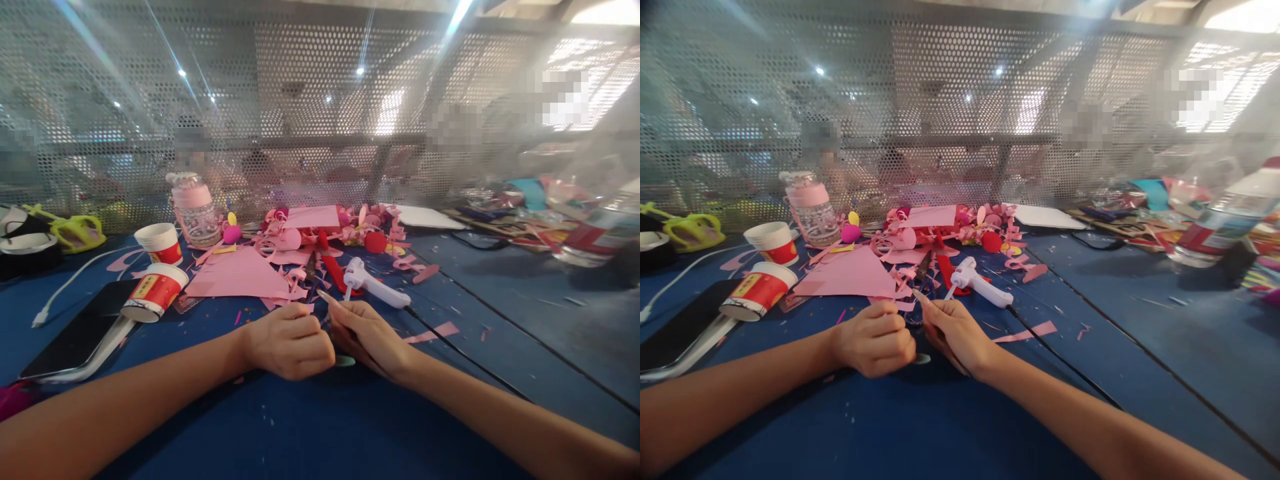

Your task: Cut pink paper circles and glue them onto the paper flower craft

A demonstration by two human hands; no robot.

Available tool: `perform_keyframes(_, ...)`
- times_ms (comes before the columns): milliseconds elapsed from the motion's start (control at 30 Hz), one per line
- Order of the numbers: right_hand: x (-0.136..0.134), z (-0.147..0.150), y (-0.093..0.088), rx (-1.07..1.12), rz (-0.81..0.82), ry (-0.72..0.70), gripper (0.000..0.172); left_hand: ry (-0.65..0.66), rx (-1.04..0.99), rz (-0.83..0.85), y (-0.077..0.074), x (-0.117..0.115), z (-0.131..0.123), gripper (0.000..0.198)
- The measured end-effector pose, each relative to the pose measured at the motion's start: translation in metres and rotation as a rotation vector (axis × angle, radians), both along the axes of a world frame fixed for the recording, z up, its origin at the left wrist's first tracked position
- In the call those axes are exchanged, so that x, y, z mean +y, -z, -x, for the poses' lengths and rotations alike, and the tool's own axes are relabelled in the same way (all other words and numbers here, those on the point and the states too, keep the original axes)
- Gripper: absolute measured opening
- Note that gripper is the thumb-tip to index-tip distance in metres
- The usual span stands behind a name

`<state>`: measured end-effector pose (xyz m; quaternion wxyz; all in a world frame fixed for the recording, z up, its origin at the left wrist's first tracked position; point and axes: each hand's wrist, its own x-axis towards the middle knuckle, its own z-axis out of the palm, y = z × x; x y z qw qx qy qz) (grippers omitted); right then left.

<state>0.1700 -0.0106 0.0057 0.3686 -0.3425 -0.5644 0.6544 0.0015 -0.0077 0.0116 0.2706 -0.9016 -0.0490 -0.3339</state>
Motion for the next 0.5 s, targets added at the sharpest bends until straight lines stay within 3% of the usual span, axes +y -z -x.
perform_keyframes(133, 0.002, -0.001, 0.002, -0.04, -0.049, 0.002, 0.052, -0.09, -0.28, 0.197, 0.005, 0.005, 0.003, 0.013)
perform_keyframes(300, 0.001, -0.002, 0.001, -0.167, -0.094, -0.002, 0.05, -0.397, -0.768, 0.574, 0.013, 0.023, 0.006, 0.016)
perform_keyframes(400, 0.0, -0.003, -0.003, -0.304, -0.22, 0.06, 0.05, -0.493, -0.846, 0.677, 0.014, 0.031, 0.006, 0.026)
perform_keyframes(500, -0.001, -0.005, -0.006, -0.427, -0.445, 0.14, 0.05, -0.51, -0.781, 0.673, 0.013, 0.032, 0.006, 0.024)
